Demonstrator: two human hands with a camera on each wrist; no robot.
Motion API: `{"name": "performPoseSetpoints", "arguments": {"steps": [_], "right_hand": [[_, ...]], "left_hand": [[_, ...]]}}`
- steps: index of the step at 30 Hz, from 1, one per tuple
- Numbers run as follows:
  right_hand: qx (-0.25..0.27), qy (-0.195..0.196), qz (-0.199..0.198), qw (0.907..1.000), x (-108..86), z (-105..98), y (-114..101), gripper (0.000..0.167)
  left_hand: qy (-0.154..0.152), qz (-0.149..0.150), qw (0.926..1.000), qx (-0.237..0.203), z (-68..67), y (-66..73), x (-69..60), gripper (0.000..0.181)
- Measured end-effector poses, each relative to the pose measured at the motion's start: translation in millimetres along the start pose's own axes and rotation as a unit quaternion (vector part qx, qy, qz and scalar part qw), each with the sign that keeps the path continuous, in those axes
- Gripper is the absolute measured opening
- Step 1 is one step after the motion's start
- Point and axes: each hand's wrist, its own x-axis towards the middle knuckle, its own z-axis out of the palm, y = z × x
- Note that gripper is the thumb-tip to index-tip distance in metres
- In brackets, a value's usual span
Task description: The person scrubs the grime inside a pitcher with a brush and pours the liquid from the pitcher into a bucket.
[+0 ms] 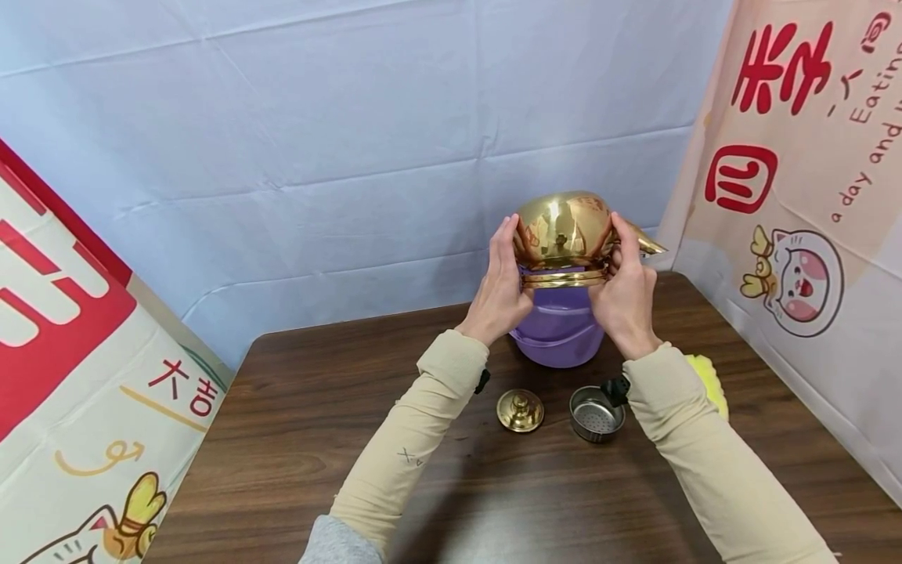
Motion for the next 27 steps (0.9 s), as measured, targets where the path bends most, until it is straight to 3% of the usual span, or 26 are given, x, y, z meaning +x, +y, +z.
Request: {"name": "performPoseSetpoints", "arguments": {"steps": [27], "right_hand": [[0.001,0.036,-0.030,0.9989,-1.2,3.8,1.6,0.068]], "left_hand": [[0.015,0.022,0.9996,-0.007,-1.5,-2.6,0.1,0.109]]}}
